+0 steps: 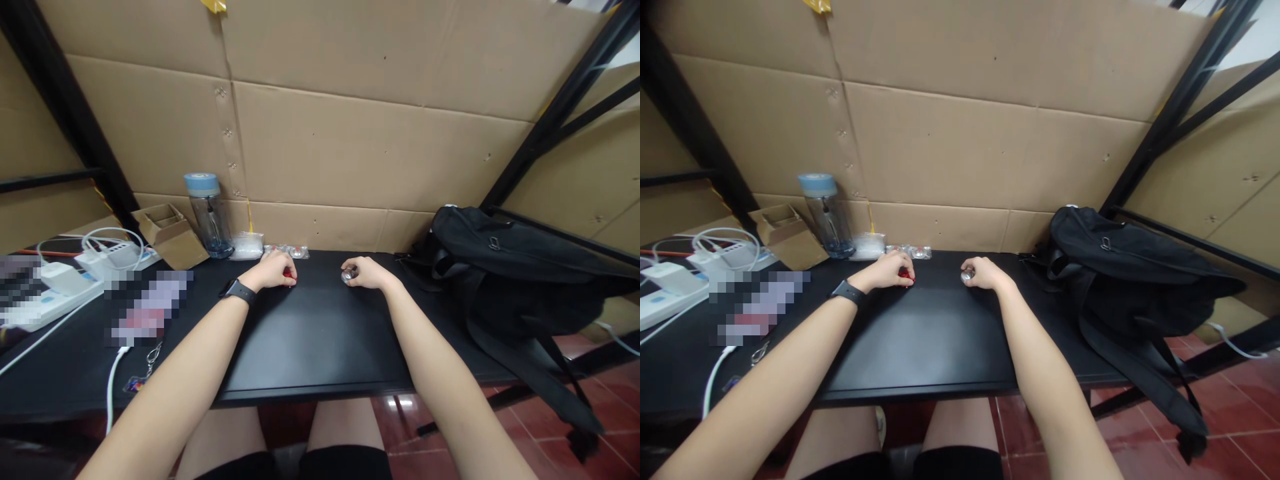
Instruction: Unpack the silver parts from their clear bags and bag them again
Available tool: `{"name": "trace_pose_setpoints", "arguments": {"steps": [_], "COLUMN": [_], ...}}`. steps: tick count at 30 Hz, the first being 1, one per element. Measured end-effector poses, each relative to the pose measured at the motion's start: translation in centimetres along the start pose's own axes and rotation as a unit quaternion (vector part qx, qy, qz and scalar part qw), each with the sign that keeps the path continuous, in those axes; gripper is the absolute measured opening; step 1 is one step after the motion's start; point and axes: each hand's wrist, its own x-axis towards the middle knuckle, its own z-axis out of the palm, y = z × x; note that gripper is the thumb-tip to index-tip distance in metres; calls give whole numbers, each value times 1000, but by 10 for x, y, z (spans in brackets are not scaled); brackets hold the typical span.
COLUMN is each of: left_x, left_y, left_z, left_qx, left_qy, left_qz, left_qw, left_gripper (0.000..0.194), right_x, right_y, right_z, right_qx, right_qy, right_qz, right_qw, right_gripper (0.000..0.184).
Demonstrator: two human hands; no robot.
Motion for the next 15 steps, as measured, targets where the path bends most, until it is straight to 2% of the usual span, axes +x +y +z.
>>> {"name": "trace_pose_setpoints", "arguments": {"steps": [4,8,11,13,15], "left_x": [1,-3,-8,-10,-10], "left_y": [11,10,1,-4,-5], "left_z": [1,-9,-21,-26,-26], "left_qx": [17,30,47,70,73], "left_qy": [-19,-12,-43,-69,-83], "left_qz": [1,-19,-72,-112,-125], "left_qw": [1000,999,995,989,986], "left_gripper": [6,18,24,22,17], "right_x": [0,0,0,0,0], "right_y": [-6,-8,-7,-7,-6], "right_z": [2,3,3,3,3], "right_qx": [15,20,28,30,31], "right_qy": [-24,-28,-27,-26,-25], "right_qz": [-29,-42,-47,-48,-45], "right_qw": [999,999,998,998,998], "right_gripper": [46,48,48,49,49]}}
